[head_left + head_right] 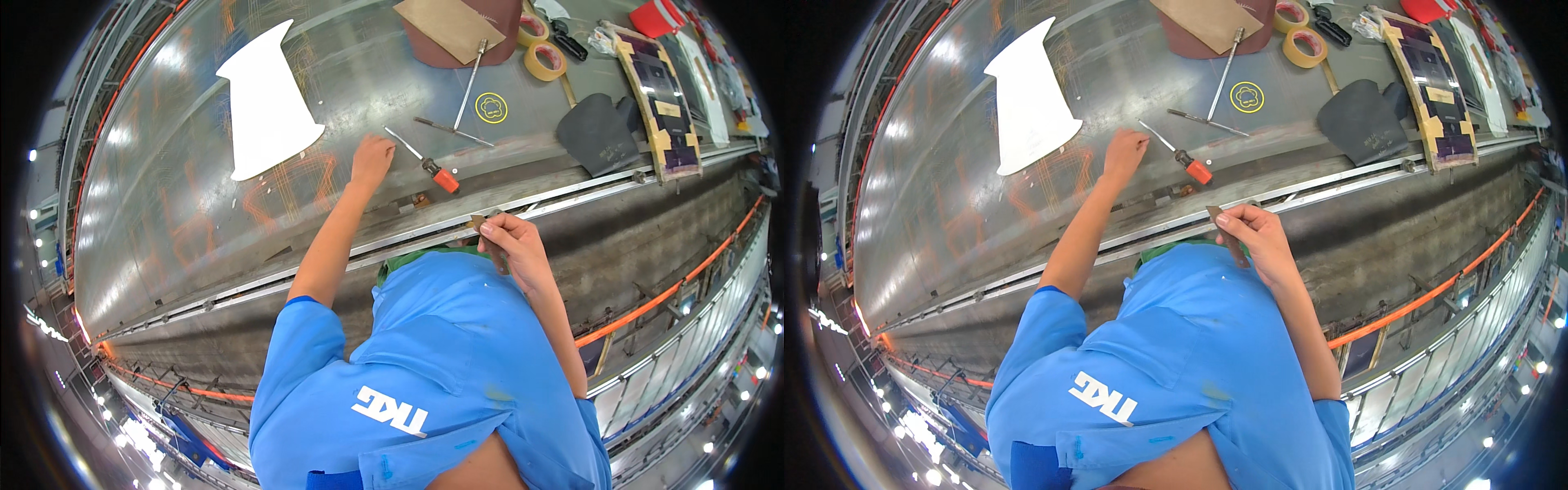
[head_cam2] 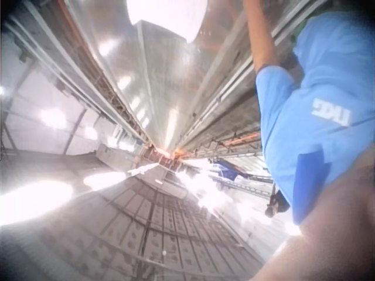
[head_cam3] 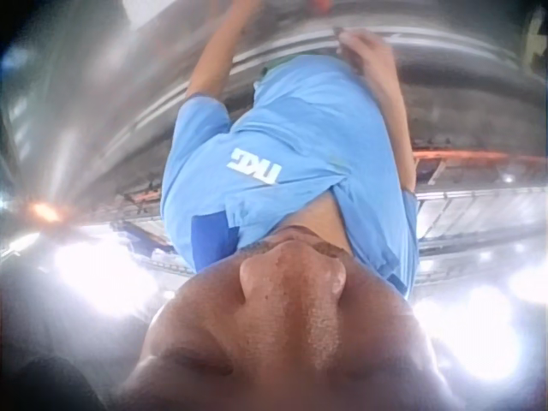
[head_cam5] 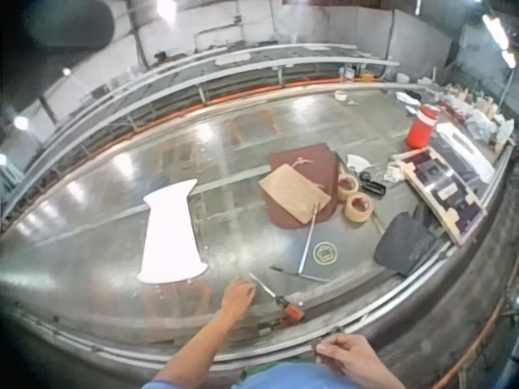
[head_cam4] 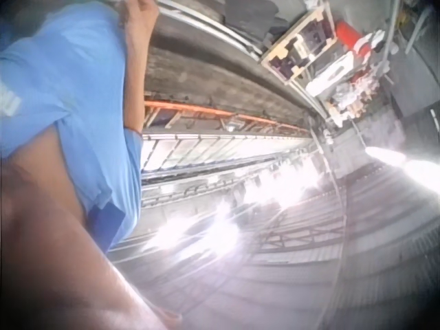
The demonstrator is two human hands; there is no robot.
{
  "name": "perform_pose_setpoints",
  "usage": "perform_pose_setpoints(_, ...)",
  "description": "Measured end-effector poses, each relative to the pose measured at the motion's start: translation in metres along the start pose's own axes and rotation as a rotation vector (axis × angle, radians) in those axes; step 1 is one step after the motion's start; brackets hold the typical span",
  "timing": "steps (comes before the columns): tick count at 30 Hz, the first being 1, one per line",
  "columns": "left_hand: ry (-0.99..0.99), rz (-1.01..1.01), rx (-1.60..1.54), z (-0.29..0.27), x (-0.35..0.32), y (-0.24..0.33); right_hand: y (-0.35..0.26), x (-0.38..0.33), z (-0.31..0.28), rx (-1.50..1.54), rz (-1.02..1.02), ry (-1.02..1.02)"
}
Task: The person walks through a workshop, picks up a screwdriver, and uses it to tighten screws on a metal frame. They then handle a screen printing frame, placing it on the frame and adjusting it.
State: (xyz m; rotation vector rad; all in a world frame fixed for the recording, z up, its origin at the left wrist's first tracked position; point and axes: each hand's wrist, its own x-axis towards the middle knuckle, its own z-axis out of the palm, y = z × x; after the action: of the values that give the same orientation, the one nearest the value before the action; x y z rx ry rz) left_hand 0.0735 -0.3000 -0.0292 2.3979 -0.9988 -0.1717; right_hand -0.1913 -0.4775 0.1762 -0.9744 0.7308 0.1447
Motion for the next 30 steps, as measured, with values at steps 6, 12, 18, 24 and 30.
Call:
perform_pose_setpoints(6, 0.013, -0.6, -1.139, -0.065, -0.007, 0.064, -0.036, 0.005, 0.015, -0.082, 0.022, -0.016)
perform_pose_setpoints(12, -0.069, -0.496, -1.86, -0.132, -0.019, 0.143, -0.076, 0.021, 0.056, -0.131, -0.111, -0.146)
perform_pose_setpoints(18, 0.067, -0.523, -2.191, -0.17, -0.024, 0.186, -0.093, 0.028, 0.09, -0.539, -0.715, -0.064)
perform_pose_setpoints(24, 0.056, -0.542, -2.433, -0.184, -0.023, 0.191, -0.101, 0.032, 0.11, -0.602, -0.881, -0.063)
perform_pose_setpoints(30, -0.01, -0.514, -2.469, -0.198, -0.02, 0.189, -0.102, 0.032, 0.114, -0.62, -0.902, -0.038)
